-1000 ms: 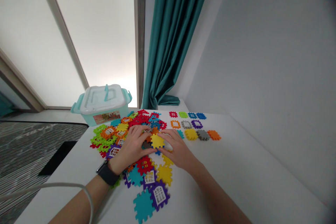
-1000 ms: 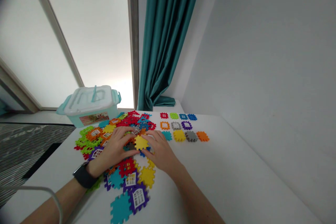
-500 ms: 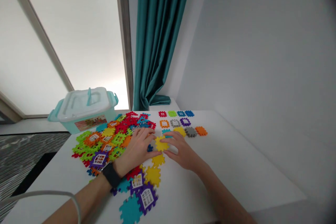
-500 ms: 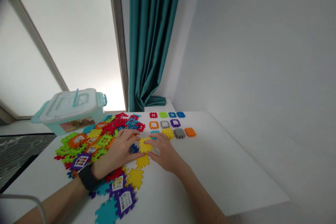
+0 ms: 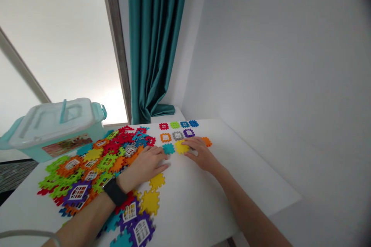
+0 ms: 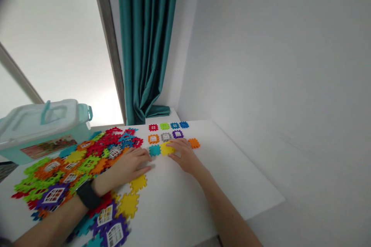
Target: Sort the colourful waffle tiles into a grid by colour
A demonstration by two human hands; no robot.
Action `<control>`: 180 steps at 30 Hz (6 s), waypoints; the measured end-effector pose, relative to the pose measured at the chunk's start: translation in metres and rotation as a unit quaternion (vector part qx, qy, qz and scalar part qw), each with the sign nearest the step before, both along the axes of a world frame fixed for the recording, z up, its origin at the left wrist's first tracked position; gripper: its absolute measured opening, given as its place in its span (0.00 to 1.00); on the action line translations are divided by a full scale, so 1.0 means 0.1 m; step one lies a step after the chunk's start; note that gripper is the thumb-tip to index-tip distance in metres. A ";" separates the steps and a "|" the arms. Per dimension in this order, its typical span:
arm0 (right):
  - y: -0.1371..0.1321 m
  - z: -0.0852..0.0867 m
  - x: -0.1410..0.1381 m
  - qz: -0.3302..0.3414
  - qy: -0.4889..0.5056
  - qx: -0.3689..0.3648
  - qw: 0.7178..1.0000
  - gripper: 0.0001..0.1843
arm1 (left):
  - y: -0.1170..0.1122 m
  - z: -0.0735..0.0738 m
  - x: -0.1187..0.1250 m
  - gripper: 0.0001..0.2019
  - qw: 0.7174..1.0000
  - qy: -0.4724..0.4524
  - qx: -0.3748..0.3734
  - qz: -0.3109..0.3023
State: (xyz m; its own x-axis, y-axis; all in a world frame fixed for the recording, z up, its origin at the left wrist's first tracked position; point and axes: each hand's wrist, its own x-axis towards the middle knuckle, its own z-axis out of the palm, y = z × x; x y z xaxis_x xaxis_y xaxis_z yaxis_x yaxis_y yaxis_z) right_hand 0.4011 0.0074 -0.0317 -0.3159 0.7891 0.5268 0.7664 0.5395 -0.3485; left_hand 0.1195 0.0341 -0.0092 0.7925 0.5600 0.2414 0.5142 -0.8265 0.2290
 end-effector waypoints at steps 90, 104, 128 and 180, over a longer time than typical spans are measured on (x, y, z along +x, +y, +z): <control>-0.25 -0.02 -0.56 0.020 -0.048 0.031 0.998 0.12 | -0.09 0.12 -0.33 0.09 0.999 0.052 0.016 -0.002; -0.30 0.00 -1.17 0.109 -0.076 -0.038 0.990 0.11 | -0.20 0.14 -0.90 0.10 0.995 0.008 0.035 0.095; -0.26 0.01 -1.50 0.086 -0.002 -0.154 0.984 0.17 | -0.23 0.07 -0.99 0.08 0.992 -0.006 0.028 0.121; -0.20 0.02 -1.35 0.130 0.076 -0.036 0.988 0.33 | -0.36 0.10 -0.90 0.22 0.981 -0.146 0.096 0.081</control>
